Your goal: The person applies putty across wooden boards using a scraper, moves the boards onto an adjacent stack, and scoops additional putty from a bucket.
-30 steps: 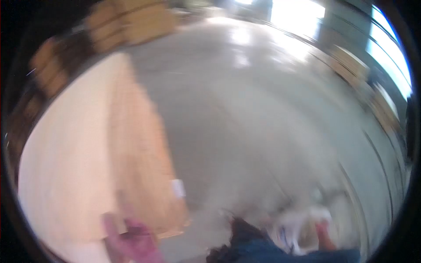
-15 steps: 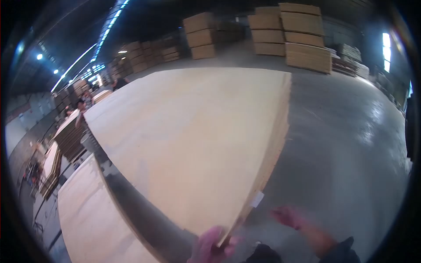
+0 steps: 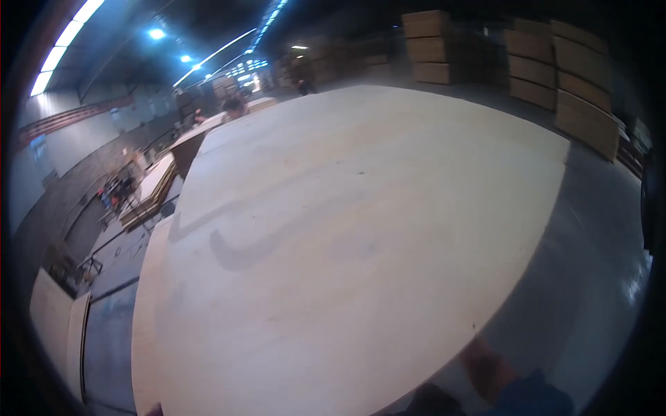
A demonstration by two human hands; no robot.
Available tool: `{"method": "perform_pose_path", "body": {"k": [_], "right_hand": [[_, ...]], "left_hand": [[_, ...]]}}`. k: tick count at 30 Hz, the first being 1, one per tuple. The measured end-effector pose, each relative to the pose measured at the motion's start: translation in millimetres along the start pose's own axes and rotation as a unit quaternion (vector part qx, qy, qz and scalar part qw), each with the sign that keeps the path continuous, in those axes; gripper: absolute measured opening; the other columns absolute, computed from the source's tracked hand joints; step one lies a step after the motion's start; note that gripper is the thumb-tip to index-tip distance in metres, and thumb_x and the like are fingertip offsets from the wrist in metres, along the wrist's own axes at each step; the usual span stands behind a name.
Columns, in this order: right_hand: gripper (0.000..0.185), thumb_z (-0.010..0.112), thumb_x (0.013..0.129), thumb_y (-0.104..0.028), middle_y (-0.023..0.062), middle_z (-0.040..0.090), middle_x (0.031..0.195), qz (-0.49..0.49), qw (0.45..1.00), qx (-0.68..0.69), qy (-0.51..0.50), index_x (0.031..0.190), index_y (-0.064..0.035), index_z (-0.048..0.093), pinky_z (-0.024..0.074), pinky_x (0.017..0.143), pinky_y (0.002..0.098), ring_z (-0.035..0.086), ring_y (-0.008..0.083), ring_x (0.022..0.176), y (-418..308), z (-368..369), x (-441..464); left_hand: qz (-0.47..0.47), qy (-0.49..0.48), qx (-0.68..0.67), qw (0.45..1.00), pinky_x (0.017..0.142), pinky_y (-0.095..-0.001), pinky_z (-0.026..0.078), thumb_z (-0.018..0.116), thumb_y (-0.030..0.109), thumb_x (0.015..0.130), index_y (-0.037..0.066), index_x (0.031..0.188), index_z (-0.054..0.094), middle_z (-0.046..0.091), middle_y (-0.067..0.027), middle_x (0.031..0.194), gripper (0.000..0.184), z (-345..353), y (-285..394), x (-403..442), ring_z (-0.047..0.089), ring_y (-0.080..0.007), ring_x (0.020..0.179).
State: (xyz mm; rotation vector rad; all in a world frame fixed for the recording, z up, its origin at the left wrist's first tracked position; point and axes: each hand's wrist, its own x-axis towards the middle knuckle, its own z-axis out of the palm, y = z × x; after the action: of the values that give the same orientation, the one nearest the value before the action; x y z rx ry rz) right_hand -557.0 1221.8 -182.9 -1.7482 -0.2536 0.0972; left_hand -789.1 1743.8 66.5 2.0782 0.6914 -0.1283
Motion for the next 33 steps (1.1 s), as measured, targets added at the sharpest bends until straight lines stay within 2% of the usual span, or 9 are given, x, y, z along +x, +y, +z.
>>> {"method": "perform_pose_path", "body": {"k": [3, 6, 12, 15, 18, 21, 30, 31, 33], "right_hand": [[0.037, 0.048, 0.104, -0.024, 0.0153, 0.065, 0.127, -0.008, 0.999, 0.041, 0.015, 0.130, -0.0015, 0.063, 0.0468, 0.105, 0.0386, 0.060, 0.0239, 0.118, -21, 1, 26], [0.038, 0.047, 0.105, -0.024, 0.0157, 0.064, 0.129, -0.023, 0.996, 0.087, 0.021, 0.130, -0.0011, 0.062, 0.0461, 0.105, 0.0387, 0.059, 0.0245, 0.120, -40, 0, 56], [0.038, 0.045, 0.105, -0.024, 0.0164, 0.061, 0.131, -0.083, 0.982, 0.171, 0.015, 0.131, -0.0002, 0.061, 0.0448, 0.107, 0.0390, 0.057, 0.0255, 0.123, -87, 29, 100], [0.039, 0.045, 0.106, -0.024, 0.0168, 0.060, 0.133, -0.126, 0.971, 0.205, 0.017, 0.132, 0.0002, 0.060, 0.0441, 0.108, 0.0392, 0.056, 0.0260, 0.124, -110, 45, 95], [0.039, 0.044, 0.106, -0.024, 0.0172, 0.059, 0.134, -0.177, 0.957, 0.228, 0.000, 0.132, 0.0006, 0.060, 0.0434, 0.109, 0.0393, 0.055, 0.0265, 0.126, -139, 107, 88], [0.039, 0.043, 0.106, -0.024, 0.0176, 0.058, 0.136, -0.219, 0.940, 0.263, -0.019, 0.132, 0.0010, 0.059, 0.0427, 0.110, 0.0394, 0.054, 0.0270, 0.127, -171, 169, 81], [0.040, 0.040, 0.107, -0.023, 0.0188, 0.055, 0.140, -0.237, 0.902, 0.342, -0.114, 0.134, 0.0022, 0.058, 0.0407, 0.112, 0.0398, 0.051, 0.0286, 0.132, -225, 366, 48], [0.041, 0.040, 0.108, -0.023, 0.0189, 0.055, 0.140, -0.222, 0.907, 0.338, -0.118, 0.134, 0.0023, 0.057, 0.0404, 0.113, 0.0399, 0.051, 0.0287, 0.133, -216, 378, 51], [0.041, 0.039, 0.108, -0.023, 0.0192, 0.054, 0.141, -0.194, 0.922, 0.311, -0.128, 0.134, 0.0026, 0.057, 0.0400, 0.113, 0.0400, 0.050, 0.0291, 0.134, -188, 397, 58]], "left_hand": [[-0.013, 0.148, 0.053, 0.987, 0.102, -0.0452, 0.049, 0.048, 0.020, 0.099, -0.006, 0.130, 0.057, 0.062, -0.0209, 0.126, 0.042, 23, 29, -7, 0.054, -0.0302, 0.123], [0.232, 0.214, 0.364, 0.876, 0.115, -0.0464, 0.034, 0.040, 0.015, 0.101, -0.007, 0.131, 0.056, 0.059, -0.0236, 0.132, 0.041, 29, -147, 37, 0.052, -0.0373, 0.127], [0.145, 0.096, 0.097, 0.980, 0.122, -0.0441, 0.021, 0.034, 0.020, 0.102, -0.005, 0.141, 0.048, 0.044, -0.0244, 0.149, 0.049, 228, -318, 119, 0.035, -0.0361, 0.143], [0.226, 0.056, 0.201, 0.952, 0.070, -0.0500, 0.051, 0.052, 0.029, 0.097, 0.003, 0.106, 0.062, 0.066, -0.0212, 0.097, 0.029, 407, -351, 169, 0.065, -0.0391, 0.086], [0.085, 0.085, -0.059, 0.991, 0.081, -0.0487, 0.046, 0.038, 0.021, 0.101, 0.000, 0.096, 0.057, 0.061, -0.0265, 0.097, 0.029, 532, -317, 175, 0.058, -0.0433, 0.093], [-0.103, 0.063, -0.265, 0.957, 0.080, -0.0463, 0.047, 0.038, 0.023, 0.103, -0.001, 0.098, 0.059, 0.064, -0.0255, 0.099, 0.032, 510, -261, 157, 0.061, -0.0402, 0.091], [0.052, 0.128, -0.229, 0.964, 0.057, -0.0410, 0.049, 0.043, 0.041, 0.104, 0.003, 0.097, 0.063, 0.065, -0.0182, 0.079, 0.044, 487, -325, 172, 0.063, -0.0337, 0.065], [-0.001, 0.100, -0.307, 0.946, 0.055, -0.0385, 0.049, 0.044, 0.043, 0.104, 0.004, 0.100, 0.062, 0.064, -0.0149, 0.076, 0.043, 480, -329, 172, 0.062, -0.0302, 0.061], [-0.231, -0.091, -0.593, 0.766, 0.052, -0.0337, 0.049, 0.046, 0.047, 0.103, 0.005, 0.114, 0.061, 0.063, -0.0072, 0.076, 0.045, 440, -308, 154, 0.060, -0.0223, 0.058]]}}
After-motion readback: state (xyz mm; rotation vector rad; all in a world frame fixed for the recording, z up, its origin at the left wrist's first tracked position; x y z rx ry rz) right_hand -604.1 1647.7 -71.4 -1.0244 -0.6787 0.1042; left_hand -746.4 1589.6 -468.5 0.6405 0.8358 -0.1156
